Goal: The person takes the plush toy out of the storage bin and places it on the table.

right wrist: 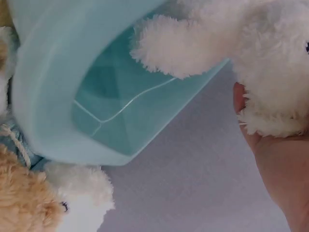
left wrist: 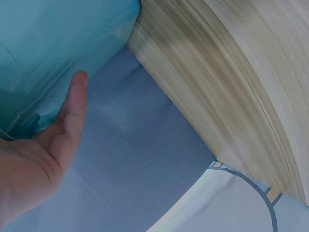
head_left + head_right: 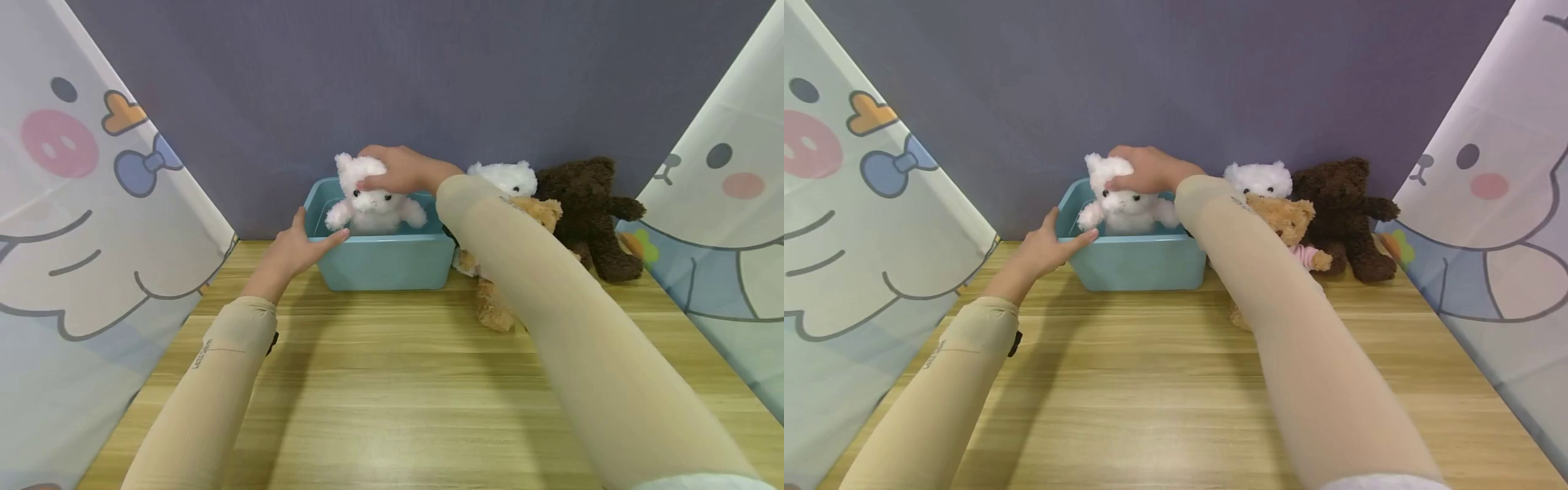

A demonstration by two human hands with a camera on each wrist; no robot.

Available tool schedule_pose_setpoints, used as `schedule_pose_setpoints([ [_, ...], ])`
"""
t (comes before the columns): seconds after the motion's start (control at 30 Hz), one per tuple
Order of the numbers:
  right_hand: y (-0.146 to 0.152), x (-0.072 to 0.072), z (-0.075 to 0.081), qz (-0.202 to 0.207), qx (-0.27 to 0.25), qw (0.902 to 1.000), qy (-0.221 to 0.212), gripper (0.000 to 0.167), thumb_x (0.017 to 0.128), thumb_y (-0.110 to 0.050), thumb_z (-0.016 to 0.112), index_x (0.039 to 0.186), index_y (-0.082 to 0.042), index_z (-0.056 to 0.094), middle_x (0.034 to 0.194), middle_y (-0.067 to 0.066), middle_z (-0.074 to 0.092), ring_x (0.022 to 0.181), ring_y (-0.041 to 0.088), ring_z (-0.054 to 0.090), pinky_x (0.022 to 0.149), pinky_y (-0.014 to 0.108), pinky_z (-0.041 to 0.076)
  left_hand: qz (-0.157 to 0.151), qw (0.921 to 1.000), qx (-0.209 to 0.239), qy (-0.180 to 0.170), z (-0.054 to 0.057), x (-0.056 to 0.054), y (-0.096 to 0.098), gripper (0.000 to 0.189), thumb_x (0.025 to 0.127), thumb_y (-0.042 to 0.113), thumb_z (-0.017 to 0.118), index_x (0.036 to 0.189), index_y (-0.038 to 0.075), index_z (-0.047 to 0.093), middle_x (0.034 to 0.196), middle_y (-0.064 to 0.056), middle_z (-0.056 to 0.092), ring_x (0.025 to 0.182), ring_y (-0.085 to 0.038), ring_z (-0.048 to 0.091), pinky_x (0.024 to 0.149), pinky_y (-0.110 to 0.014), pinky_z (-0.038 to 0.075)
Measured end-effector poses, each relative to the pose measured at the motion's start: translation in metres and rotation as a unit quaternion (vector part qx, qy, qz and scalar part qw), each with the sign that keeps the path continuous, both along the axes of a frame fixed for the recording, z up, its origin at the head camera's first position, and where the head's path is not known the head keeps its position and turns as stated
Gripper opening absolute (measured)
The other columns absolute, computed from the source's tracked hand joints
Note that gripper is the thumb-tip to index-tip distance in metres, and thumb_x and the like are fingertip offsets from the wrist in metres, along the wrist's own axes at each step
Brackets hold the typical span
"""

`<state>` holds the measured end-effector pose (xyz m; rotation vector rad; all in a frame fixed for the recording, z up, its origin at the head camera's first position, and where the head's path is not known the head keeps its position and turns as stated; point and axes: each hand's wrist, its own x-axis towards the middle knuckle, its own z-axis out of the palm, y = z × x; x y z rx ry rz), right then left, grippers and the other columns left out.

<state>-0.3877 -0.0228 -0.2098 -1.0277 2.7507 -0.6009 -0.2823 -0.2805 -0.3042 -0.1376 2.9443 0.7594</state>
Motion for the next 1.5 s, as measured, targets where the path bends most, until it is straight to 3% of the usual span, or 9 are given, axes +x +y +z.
schedule_pose_setpoints([
  [0.23, 0.015, 0.008, 0.012, -0.027, -0.048, 0.9984, -0.005, 0.08, 0.098, -0.068, 0.062, 0.166, -0.037, 0.034, 0.17, -0.004, 0.041, 0.153, 0.021, 0.043, 0.123, 0.048, 0.042, 0.009, 0.9999, 0.0, -0.006, -0.003, 0.0, -0.005, 0.148, 0.068, 0.111, 0.04, 0.167, 0.023, -0.027, 0.174, -0.033, 0.018, 0.158, -0.058, 0.025, 0.12, -0.076, 0.034],
  [0.47, 0.03, 0.017, 0.026, -0.069, -0.111, 0.9914, 0.012, 0.077, 0.095, -0.065, 0.067, 0.162, -0.038, 0.04, 0.163, -0.005, 0.049, 0.142, 0.018, 0.051, 0.117, 0.045, 0.046, 0.006, 1.0, 0.003, 0.006, -0.002, -0.002, -0.001, 0.147, 0.068, 0.11, 0.04, 0.168, 0.024, -0.025, 0.175, -0.031, 0.018, 0.158, -0.058, 0.024, 0.119, -0.077, 0.033],
  [0.73, 0.038, 0.023, 0.041, -0.1, -0.15, 0.9835, 0.016, 0.076, 0.095, -0.068, 0.066, 0.162, -0.045, 0.037, 0.166, -0.007, 0.045, 0.144, 0.018, 0.05, 0.118, 0.046, 0.048, 0.004, 1.0, 0.008, 0.001, 0.002, -0.002, -0.003, 0.145, 0.071, 0.108, 0.041, 0.167, 0.023, -0.028, 0.176, -0.031, 0.015, 0.157, -0.058, 0.026, 0.12, -0.076, 0.033],
  [1.1, 0.047, 0.028, 0.032, -0.104, -0.162, 0.9812, 0.017, 0.076, 0.094, -0.067, 0.068, 0.161, -0.044, 0.039, 0.167, -0.006, 0.045, 0.145, 0.021, 0.051, 0.117, 0.049, 0.048, 0.002, 0.9999, -0.004, -0.014, 0.0, -0.004, -0.006, 0.146, 0.069, 0.11, 0.039, 0.166, 0.023, -0.029, 0.175, -0.032, 0.013, 0.156, -0.06, 0.027, 0.119, -0.077, 0.033],
  [1.5, 0.065, 0.029, 0.037, -0.124, -0.197, 0.9724, 0.019, 0.074, 0.094, -0.066, 0.069, 0.16, -0.046, 0.041, 0.167, -0.006, 0.044, 0.145, 0.02, 0.049, 0.118, 0.05, 0.046, 0.003, 0.9999, -0.003, -0.009, -0.002, -0.004, -0.01, 0.146, 0.07, 0.109, 0.04, 0.166, 0.022, -0.029, 0.175, -0.034, 0.013, 0.156, -0.061, 0.024, 0.119, -0.078, 0.032],
])
